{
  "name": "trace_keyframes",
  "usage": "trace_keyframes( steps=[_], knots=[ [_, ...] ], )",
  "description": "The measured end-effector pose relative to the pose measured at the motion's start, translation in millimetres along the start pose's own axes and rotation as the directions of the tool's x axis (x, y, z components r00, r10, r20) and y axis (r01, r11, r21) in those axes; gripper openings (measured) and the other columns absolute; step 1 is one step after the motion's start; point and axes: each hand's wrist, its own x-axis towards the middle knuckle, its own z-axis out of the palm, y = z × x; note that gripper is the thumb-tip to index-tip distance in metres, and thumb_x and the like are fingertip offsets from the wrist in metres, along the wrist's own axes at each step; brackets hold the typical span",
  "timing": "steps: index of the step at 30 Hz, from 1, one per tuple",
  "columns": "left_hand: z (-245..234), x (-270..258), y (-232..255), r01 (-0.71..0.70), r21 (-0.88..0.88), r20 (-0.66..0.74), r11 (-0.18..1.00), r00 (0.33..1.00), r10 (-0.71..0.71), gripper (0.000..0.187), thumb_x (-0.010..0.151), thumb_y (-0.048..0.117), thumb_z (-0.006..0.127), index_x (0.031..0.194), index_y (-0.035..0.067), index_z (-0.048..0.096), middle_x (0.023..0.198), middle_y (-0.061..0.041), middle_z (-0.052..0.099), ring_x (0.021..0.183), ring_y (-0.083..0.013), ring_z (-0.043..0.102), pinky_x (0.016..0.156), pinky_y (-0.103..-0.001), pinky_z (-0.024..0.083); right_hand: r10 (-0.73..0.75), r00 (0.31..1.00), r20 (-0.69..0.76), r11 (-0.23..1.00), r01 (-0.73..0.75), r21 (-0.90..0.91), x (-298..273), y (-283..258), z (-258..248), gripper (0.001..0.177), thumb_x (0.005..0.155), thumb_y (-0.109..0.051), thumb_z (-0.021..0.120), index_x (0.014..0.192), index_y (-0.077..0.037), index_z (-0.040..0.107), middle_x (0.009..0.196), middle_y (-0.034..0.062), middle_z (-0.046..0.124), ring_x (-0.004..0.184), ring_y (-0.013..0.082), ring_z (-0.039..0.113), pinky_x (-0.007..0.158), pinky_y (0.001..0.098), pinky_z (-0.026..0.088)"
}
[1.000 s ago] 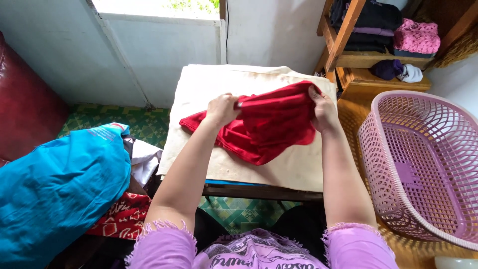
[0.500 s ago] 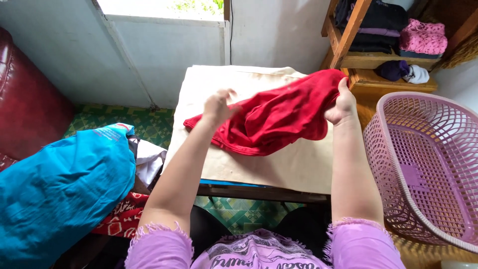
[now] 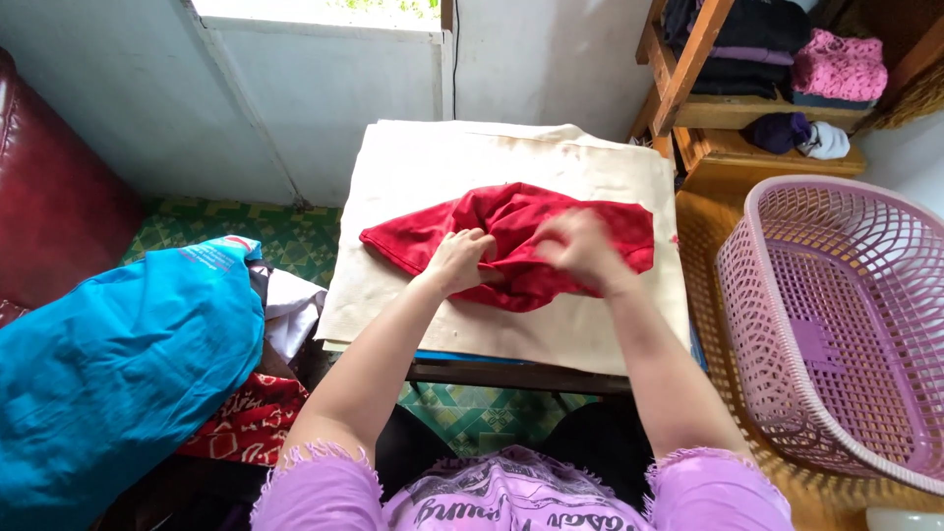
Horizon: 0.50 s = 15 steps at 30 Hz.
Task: Retrieving a red t-shirt from a shelf, folding it neatly on a table, and placing it back on the shelf.
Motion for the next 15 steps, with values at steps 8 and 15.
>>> trace_keyframes(
  steps=[8,15],
  knots=[
    [34,-12,-31,-0.008,0.058,0.138,0.998,0.99,0.0,0.037,0.07,0.043,0.077,0.106,0.037,0.071,0.104,0.006,0.067,0.108,-0.0217,0.068,0.086,-0.042,0.059,0.159,0.884,0.439,0.902,0.05,-0.428,-18,35,81,0.036,0.08,-0.056,0.068,0.111,-0.039,0.07,0.112,-0.0094,0.071,0.116,0.0199,0.062,0.096,0.0465,0.049],
    [14,0,-63,0.258,-0.008,-0.294,0.966,0.923,-0.249,0.027,0.087,0.033,0.06,0.114,0.034,0.064,0.102,-0.003,0.069,0.091,-0.0357,0.074,0.085,-0.05,0.061,0.229,0.973,-0.036,0.774,-0.16,0.612,2,22,-6,0.018,0.112,-0.019,0.054,0.103,-0.014,0.069,0.075,-0.0116,0.054,0.075,0.0065,0.05,0.078,0.0193,0.043]
  ],
)
